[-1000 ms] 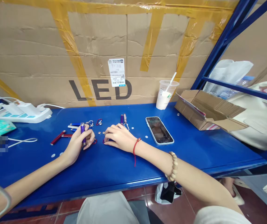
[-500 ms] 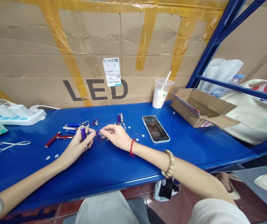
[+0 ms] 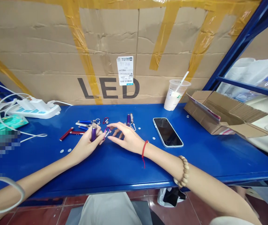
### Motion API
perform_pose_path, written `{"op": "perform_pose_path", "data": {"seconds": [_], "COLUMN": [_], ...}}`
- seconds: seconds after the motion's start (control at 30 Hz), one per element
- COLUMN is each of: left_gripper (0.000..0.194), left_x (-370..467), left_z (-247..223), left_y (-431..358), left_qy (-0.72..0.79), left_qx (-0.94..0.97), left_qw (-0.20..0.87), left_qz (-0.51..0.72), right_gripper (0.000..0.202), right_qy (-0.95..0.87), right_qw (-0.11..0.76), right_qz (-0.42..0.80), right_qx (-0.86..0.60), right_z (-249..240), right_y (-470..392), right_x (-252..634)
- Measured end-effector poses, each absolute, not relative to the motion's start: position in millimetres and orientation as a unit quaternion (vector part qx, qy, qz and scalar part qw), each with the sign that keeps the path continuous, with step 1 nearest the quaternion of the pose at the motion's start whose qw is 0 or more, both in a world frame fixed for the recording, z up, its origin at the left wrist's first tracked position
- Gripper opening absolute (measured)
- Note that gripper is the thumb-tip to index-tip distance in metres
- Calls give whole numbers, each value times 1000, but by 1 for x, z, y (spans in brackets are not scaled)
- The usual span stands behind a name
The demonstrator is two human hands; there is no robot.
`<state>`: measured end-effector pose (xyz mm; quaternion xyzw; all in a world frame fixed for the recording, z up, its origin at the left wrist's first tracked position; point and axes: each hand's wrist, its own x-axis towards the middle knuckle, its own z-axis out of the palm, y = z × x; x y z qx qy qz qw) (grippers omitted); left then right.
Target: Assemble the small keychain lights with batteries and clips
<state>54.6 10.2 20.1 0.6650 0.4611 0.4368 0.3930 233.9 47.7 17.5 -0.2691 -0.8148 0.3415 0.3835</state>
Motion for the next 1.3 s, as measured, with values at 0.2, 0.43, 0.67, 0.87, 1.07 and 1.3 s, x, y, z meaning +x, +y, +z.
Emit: {"op": "perform_pose_path", "data": {"seconds": [0.2, 0.43, 0.67, 0.87, 1.07, 1.3], "left_gripper": [20, 21, 24, 26, 22, 20], "left_x": [53, 56, 57, 57, 55, 55], "left_z": [20, 21, 21, 23, 21, 19], "left_y": [8, 8, 7, 9, 10, 13], "left_qy": [442, 438, 445, 472, 499, 489], "left_qx": [685, 673, 668, 659, 666, 657], "left_qw": [403, 427, 435, 417, 394, 398], "left_qz": [415, 416, 409, 411, 390, 414], "right_gripper": [30, 26, 21, 15, 25, 24], "right_qy": [-897, -925, -933, -861, -774, -815], "right_qw": [350, 328, 303, 354, 367, 357], "right_qz": [191, 82, 60, 258, 442, 364], "right_qx": [-190, -173, -185, -258, -268, -274], "right_z": [22, 24, 25, 22, 22, 24], "right_y": [52, 52, 47, 48, 43, 42], "right_x": [240, 240, 239, 236, 231, 232]}}
